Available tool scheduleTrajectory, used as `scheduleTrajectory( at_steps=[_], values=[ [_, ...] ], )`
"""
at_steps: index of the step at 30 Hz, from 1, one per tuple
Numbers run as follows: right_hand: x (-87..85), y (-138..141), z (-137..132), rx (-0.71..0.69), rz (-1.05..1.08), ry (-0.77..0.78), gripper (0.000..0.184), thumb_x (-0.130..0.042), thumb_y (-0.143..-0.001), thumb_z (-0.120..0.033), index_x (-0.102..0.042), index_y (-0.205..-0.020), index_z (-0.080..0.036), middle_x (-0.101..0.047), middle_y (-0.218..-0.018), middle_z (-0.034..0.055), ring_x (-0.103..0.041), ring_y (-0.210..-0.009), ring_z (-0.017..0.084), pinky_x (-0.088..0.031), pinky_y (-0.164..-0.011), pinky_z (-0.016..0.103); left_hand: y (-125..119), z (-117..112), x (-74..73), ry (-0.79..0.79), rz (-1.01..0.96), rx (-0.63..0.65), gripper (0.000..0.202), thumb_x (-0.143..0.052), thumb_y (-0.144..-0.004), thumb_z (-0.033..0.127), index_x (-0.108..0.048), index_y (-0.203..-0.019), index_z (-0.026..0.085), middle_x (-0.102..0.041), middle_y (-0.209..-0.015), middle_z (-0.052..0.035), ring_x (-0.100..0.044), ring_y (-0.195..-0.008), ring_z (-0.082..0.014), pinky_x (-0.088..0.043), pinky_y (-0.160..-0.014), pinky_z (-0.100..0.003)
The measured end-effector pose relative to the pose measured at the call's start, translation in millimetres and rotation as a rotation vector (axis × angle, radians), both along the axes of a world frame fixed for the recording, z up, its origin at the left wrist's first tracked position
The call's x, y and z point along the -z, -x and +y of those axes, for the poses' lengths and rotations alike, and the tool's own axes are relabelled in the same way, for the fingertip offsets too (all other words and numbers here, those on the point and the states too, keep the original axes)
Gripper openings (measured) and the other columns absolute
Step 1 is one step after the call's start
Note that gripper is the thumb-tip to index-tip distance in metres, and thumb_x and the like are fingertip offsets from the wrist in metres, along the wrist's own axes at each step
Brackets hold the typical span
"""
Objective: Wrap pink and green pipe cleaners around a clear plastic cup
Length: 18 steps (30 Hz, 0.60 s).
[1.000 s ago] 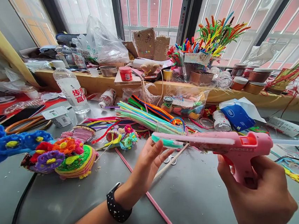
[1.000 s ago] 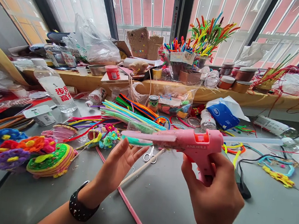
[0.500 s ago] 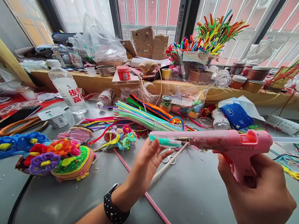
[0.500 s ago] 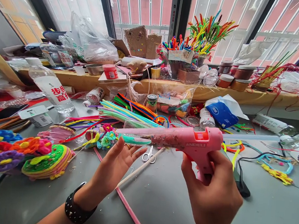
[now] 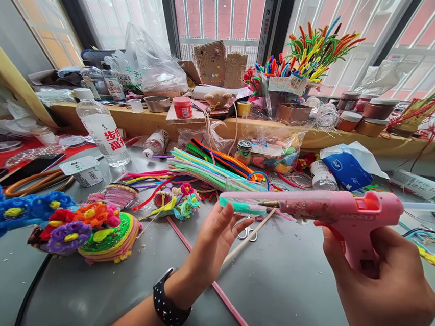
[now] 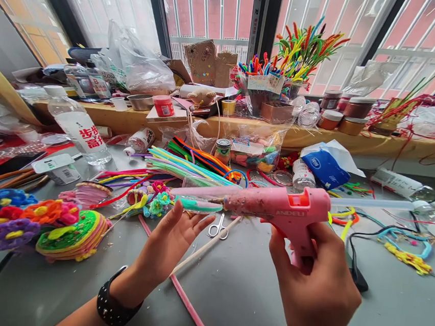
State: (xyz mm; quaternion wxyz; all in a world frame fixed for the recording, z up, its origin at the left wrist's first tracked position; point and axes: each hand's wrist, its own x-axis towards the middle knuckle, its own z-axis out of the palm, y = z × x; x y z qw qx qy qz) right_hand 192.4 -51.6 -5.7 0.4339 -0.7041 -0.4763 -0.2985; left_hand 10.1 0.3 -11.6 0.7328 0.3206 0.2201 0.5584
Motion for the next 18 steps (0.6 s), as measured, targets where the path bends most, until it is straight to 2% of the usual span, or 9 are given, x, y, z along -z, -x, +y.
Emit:
scheduleTrajectory(
  at_steps=[4, 11, 18],
  values=[
    [1.2, -1.1, -0.6, 0.005, 0.001, 0.010, 0.054, -0.048, -0.076, -0.064, -0.061, -0.089, -0.013, -0.056, -0.054, 0.0008, -0.053, -0.041, 0.014, -0.038, -0.042, 0.025, 0.0, 0.6, -0.8, -0.002, -0.010, 0.001, 0.019, -0.062, -0.081, 0.036, -0.062, -0.079, 0.017, -0.067, -0.100, -0.0033, -0.060, -0.101, -0.0156, -0.047, -0.092, -0.032],
    [-1.4, 0.5, 0.8, 0.004, 0.081, 0.038, 0.056, -0.050, -0.072, -0.066, -0.062, -0.087, -0.014, -0.056, -0.054, 0.0015, -0.053, -0.043, 0.016, -0.039, -0.044, 0.027, -0.2, 0.0, -2.8, 0.008, 0.013, 0.005, 0.024, -0.061, -0.080, 0.039, -0.063, -0.090, 0.017, -0.067, -0.104, -0.0046, -0.059, -0.104, -0.0176, -0.046, -0.094, -0.032],
    [-4.1, 1.4, 0.0, 0.006, 0.138, 0.056, 0.052, -0.051, -0.070, -0.066, -0.061, -0.084, -0.017, -0.053, -0.053, -0.0004, -0.051, -0.043, 0.016, -0.038, -0.044, 0.027, 1.4, 0.2, -3.3, 0.022, 0.007, 0.003, 0.026, -0.062, -0.079, 0.039, -0.064, -0.093, 0.018, -0.066, -0.106, -0.0049, -0.057, -0.108, -0.0199, -0.044, -0.097, -0.034]
  ],
)
